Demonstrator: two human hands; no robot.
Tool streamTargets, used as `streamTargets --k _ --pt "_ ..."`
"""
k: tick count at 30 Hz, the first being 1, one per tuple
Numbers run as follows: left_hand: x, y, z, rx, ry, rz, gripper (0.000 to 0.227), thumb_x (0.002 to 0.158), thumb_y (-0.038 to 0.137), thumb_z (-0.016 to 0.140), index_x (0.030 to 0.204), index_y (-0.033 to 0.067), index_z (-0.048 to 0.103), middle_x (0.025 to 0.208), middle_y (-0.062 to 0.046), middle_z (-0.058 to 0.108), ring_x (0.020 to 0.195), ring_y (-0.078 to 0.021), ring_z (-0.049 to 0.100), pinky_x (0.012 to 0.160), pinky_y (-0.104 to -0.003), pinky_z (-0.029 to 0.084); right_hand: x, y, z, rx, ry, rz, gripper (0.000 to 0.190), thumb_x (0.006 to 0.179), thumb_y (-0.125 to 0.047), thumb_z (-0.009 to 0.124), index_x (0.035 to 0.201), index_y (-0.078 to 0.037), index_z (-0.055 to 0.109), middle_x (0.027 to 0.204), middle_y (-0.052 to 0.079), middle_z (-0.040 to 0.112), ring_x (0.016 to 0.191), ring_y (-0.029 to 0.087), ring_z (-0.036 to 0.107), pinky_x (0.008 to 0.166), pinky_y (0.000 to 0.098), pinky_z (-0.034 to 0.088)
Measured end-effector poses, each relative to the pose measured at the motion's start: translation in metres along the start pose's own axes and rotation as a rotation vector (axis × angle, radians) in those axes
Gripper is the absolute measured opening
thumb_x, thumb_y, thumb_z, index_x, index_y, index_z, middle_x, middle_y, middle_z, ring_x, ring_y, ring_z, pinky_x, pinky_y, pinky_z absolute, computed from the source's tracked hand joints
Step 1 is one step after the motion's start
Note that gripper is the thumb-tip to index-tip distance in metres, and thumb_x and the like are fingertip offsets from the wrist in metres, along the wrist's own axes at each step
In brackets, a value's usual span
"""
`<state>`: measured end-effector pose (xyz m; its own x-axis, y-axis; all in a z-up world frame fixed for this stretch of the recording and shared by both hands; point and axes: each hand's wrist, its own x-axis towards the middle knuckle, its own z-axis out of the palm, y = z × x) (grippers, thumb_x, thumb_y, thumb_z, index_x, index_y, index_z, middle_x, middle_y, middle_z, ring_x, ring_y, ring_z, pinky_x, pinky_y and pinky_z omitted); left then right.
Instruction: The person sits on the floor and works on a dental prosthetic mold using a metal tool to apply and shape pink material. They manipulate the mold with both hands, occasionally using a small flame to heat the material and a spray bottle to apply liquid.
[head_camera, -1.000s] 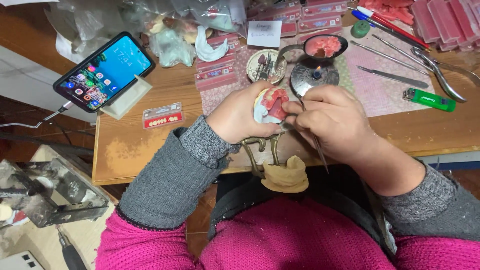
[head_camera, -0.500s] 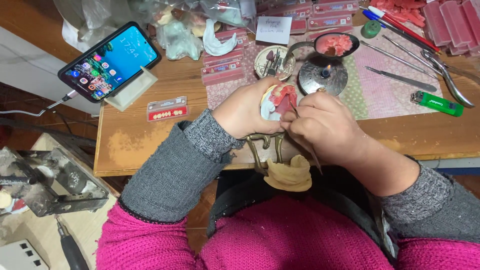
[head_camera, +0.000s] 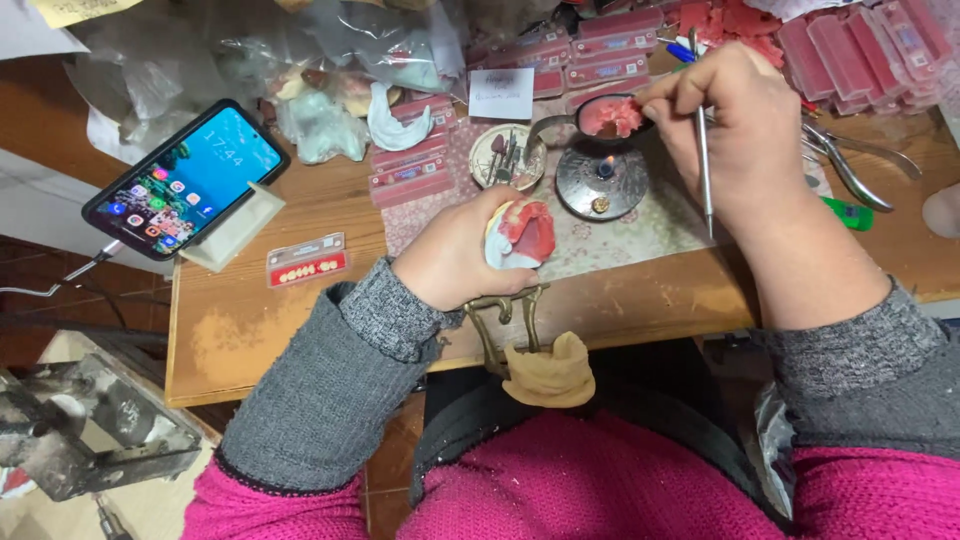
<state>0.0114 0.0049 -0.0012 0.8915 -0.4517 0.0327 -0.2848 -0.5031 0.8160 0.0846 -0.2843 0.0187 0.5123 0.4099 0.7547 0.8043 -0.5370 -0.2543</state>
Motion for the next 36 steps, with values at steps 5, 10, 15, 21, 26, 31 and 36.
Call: streamTargets --k 5,10,15,21,26,31,36 --pt "-0.001 -0.006 0.004 0.004 0.016 0.030 0.075 0.068 0.032 0.090 0.129 0.0060 0.056 0.111 -0.014 0.074 0.105 -0.0290 0.074 0.092 -0.037 0.058 -0.006 -0.008 -0.006 0.351 0.059 0.232 0.021 0.106 0.003 0.071 0.103 -0.001 0.050 0.106 0.007 0.069 0.109 0.016 0.071 0.096 0.0305 0.057" --pt "0.001 -0.011 0.004 -0.007 0.032 0.079 0.074 0.069 0.033 0.091 0.129 0.0062 0.057 0.113 -0.013 0.074 0.108 -0.0284 0.074 0.093 -0.037 0.057 -0.060 -0.025 -0.005 0.567 0.215 0.356 0.025 0.118 -0.009 0.051 0.138 0.004 0.060 0.105 0.006 0.063 0.089 0.011 0.057 0.082 0.0240 0.045" --pt "0.003 -0.014 0.004 -0.085 -0.024 0.100 0.071 0.073 0.033 0.090 0.131 0.0070 0.057 0.115 -0.010 0.074 0.108 -0.0239 0.074 0.094 -0.035 0.058 -0.060 -0.098 0.020 0.855 0.175 0.544 0.009 0.103 0.000 0.062 0.112 0.002 0.065 0.100 0.011 0.067 0.087 0.018 0.065 0.085 0.0312 0.053" --pt "0.005 -0.019 0.002 -0.093 -0.028 0.188 0.070 0.077 0.029 0.090 0.134 0.0072 0.056 0.120 -0.010 0.073 0.113 -0.0220 0.072 0.098 -0.034 0.056 -0.074 -0.095 0.045 0.946 0.189 0.490 0.005 0.104 0.004 0.065 0.104 0.003 0.061 0.104 0.014 0.069 0.098 0.021 0.070 0.097 0.0341 0.058" --pt "0.004 -0.011 -0.001 -0.208 -0.077 0.130 0.066 0.076 0.022 0.087 0.133 0.0081 0.058 0.118 -0.007 0.074 0.112 -0.0197 0.074 0.099 -0.034 0.058 -0.065 -0.105 0.047 0.883 0.176 0.413 0.020 0.102 0.006 0.070 0.104 -0.003 0.051 0.099 0.011 0.069 0.097 0.020 0.070 0.098 0.0353 0.059" --pt "0.005 -0.013 0.001 -0.242 -0.064 0.129 0.066 0.075 0.019 0.088 0.132 0.0079 0.057 0.119 -0.007 0.074 0.114 -0.0191 0.073 0.100 -0.033 0.058 -0.068 -0.108 0.046 0.830 0.146 0.383 0.030 0.100 0.010 0.073 0.097 -0.006 0.048 0.095 0.011 0.070 0.096 0.019 0.070 0.097 0.0359 0.057" --pt "0.004 -0.011 0.001 -0.216 -0.060 0.136 0.062 0.075 0.019 0.086 0.129 0.0088 0.058 0.118 -0.006 0.074 0.113 -0.0196 0.074 0.100 -0.034 0.058 -0.062 -0.111 0.042 0.768 0.085 0.354 0.030 0.101 0.010 0.074 0.093 -0.006 0.050 0.095 0.011 0.070 0.097 0.019 0.069 0.094 0.0329 0.055"
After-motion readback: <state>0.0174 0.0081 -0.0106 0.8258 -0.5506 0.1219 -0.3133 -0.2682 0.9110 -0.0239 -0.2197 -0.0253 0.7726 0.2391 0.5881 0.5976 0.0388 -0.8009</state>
